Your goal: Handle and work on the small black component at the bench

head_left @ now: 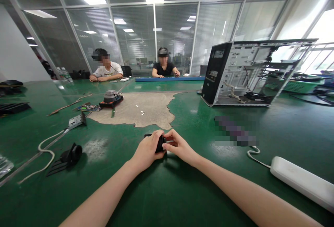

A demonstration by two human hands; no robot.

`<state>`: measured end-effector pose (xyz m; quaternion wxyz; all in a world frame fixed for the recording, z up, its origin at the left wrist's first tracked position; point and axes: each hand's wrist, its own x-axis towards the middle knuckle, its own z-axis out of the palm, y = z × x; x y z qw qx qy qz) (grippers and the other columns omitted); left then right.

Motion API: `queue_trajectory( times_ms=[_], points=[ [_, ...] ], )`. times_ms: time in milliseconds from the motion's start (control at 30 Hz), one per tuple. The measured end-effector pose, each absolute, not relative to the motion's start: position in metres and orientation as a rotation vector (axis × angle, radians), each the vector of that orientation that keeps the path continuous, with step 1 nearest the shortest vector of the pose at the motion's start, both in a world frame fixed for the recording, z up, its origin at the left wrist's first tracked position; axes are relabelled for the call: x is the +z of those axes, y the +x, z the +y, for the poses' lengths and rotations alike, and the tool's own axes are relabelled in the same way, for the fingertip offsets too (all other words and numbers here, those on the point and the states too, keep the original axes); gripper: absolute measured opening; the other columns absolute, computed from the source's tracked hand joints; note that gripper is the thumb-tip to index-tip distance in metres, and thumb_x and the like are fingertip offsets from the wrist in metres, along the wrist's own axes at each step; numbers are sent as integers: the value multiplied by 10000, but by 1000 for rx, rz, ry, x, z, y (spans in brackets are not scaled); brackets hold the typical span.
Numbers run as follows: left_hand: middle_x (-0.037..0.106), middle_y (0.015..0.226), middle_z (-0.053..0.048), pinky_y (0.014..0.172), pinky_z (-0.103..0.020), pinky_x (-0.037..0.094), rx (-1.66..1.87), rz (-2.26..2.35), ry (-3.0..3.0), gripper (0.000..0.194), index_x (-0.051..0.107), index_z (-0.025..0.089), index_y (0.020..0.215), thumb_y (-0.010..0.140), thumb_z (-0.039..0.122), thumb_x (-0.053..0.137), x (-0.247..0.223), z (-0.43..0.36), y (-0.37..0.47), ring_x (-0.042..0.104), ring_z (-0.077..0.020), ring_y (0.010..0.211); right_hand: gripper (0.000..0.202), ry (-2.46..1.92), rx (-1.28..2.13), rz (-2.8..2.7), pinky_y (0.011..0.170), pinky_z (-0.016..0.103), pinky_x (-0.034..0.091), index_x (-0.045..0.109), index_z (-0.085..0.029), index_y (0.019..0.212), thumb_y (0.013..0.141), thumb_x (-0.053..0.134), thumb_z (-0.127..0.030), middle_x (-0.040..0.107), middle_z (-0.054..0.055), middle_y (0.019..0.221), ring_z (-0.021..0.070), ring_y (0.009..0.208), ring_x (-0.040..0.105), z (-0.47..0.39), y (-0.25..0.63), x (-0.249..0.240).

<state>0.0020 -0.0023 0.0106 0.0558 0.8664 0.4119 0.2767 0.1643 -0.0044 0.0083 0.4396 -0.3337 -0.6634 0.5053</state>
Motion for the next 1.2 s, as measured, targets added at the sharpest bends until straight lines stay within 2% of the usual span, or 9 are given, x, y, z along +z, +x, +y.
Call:
queue_trajectory(
  times_ms=[100, 267, 433, 600, 933, 1100, 1200],
  points=[
    [460, 1134, -64, 762, -362, 423, 859, 1246, 2621, 591, 275, 237, 1164, 654, 160, 564, 10, -1, 3, 520, -225, 931, 210, -841, 1256, -1646, 714, 278, 472, 439, -216, 857, 726, 585, -292, 509, -15, 849, 117, 786, 543, -5, 163, 10],
    [466, 1131, -64, 770, -361, 419, 828, 1267, 2607, 599, 284, 232, 1163, 645, 160, 576, 9, 0, 2, 520, -224, 933, 266, -870, 1223, -1650, 761, 312, 464, 441, -214, 931, 720, 595, -268, 522, 11, 894, 143, 861, 539, -5, 164, 10],
    [459, 1144, -64, 768, -365, 415, 808, 1269, 2615, 616, 274, 240, 1174, 639, 149, 565, 8, 1, 2, 522, -226, 925, 305, -806, 1250, -1684, 796, 319, 458, 432, -218, 901, 682, 637, -274, 518, 0, 940, 137, 873, 547, -4, 167, 8],
    [458, 1144, -67, 774, -366, 417, 859, 1251, 2621, 594, 276, 240, 1174, 660, 171, 565, 7, 2, 2, 520, -234, 945, 227, -830, 1295, -1624, 728, 292, 477, 433, -222, 863, 721, 588, -309, 514, -12, 890, 123, 807, 559, -3, 166, 7],
    [472, 1112, -63, 746, -345, 418, 836, 1314, 2629, 609, 281, 217, 1155, 627, 169, 580, 7, 1, 3, 529, -223, 897, 288, -812, 1259, -1683, 788, 324, 460, 447, -213, 907, 690, 630, -264, 518, 9, 943, 143, 882, 542, -3, 167, 8],
    [468, 1113, -62, 735, -344, 423, 823, 1328, 2640, 579, 281, 213, 1143, 646, 188, 578, 7, 1, 3, 533, -222, 874, 202, -817, 1243, -1667, 774, 317, 459, 456, -212, 904, 751, 561, -292, 522, 10, 924, 139, 874, 537, -4, 166, 7],
    [473, 1104, -65, 734, -345, 426, 819, 1323, 2633, 581, 276, 212, 1148, 654, 201, 582, 7, 0, 2, 532, -228, 887, 223, -866, 1230, -1653, 775, 331, 456, 461, -200, 920, 748, 560, -302, 534, 20, 908, 151, 872, 539, -3, 164, 8]
  ],
)
